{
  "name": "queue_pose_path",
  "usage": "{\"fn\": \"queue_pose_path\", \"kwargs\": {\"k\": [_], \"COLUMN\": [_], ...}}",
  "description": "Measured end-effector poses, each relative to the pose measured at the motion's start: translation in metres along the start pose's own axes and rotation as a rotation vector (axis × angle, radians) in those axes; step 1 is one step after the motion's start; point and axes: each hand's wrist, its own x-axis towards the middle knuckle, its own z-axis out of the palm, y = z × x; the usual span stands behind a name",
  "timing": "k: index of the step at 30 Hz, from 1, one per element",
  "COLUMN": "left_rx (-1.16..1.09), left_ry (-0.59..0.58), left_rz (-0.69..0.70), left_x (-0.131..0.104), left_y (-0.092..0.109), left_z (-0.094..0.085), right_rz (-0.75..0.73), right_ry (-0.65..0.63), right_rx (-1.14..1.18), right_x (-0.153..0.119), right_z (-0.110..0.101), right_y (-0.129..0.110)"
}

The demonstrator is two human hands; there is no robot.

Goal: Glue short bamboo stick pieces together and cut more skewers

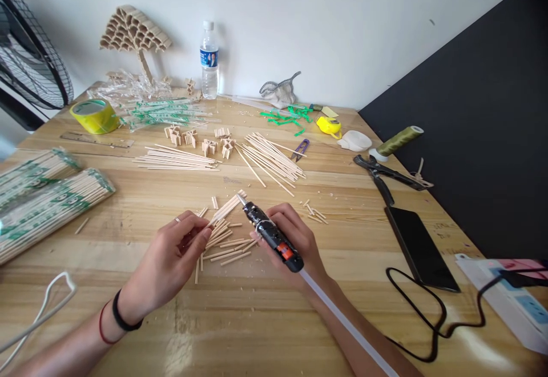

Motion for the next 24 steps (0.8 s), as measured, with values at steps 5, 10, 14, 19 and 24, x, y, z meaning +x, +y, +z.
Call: {"fn": "queue_pose_path", "kwargs": {"k": [5,10,14,19,24], "left_rx": [0.019,-0.043,-0.099,-0.127,-0.124], "left_ry": [0.027,0.029,0.006,-0.016,-0.011], "left_rz": [0.057,0.002,-0.031,-0.063,-0.065], "left_x": [0.0030,0.0019,0.0004,-0.0010,-0.0009], "left_y": [0.0020,-0.0028,-0.0023,-0.0013,-0.0030], "left_z": [-0.0011,-0.0008,-0.0007,-0.0003,0.0004], "right_rz": [0.010,-0.011,0.015,-0.022,-0.002], "right_ry": [0.019,-0.014,-0.154,-0.188,-0.049], "right_rx": [-0.036,-0.010,0.048,0.092,0.021], "right_x": [0.0014,0.0020,0.0001,-0.0033,-0.0009], "right_z": [-0.0029,-0.0028,-0.0018,0.0012,-0.0020], "right_y": [0.0014,-0.0025,-0.0068,-0.0055,-0.0027]}}
